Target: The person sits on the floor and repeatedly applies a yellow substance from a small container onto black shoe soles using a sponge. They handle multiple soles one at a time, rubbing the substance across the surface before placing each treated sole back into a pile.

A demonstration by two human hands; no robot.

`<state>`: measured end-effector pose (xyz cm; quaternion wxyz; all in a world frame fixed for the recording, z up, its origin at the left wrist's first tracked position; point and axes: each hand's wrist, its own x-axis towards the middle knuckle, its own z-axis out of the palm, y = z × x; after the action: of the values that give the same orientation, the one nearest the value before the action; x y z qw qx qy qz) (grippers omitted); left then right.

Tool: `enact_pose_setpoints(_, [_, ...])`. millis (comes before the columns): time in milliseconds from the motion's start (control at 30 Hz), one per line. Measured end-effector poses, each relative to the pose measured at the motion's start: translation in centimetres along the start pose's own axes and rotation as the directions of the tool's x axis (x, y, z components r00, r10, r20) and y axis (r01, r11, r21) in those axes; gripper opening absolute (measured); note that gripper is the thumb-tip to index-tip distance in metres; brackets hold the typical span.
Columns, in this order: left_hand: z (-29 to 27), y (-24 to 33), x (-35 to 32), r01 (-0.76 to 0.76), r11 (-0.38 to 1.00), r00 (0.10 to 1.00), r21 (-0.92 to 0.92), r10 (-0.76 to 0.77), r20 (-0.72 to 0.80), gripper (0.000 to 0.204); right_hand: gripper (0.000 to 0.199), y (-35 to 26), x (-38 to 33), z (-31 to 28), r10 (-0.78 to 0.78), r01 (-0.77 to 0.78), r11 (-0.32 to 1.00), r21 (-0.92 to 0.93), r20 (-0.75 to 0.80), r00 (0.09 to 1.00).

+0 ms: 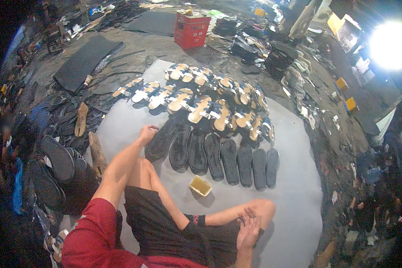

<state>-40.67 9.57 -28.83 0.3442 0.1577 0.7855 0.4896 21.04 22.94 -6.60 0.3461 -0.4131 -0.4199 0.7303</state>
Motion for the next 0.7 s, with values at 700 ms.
enact_pose_setpoints(700, [7.0, 8.6, -45.6, -0.453, 0.776, 0.583, -0.439, -0.114, -0.804, 0.029, 0.056, 5.4, 3.2, 4.9, 0.195, -0.163, 0.978, -0.129, 0.296, 0.935])
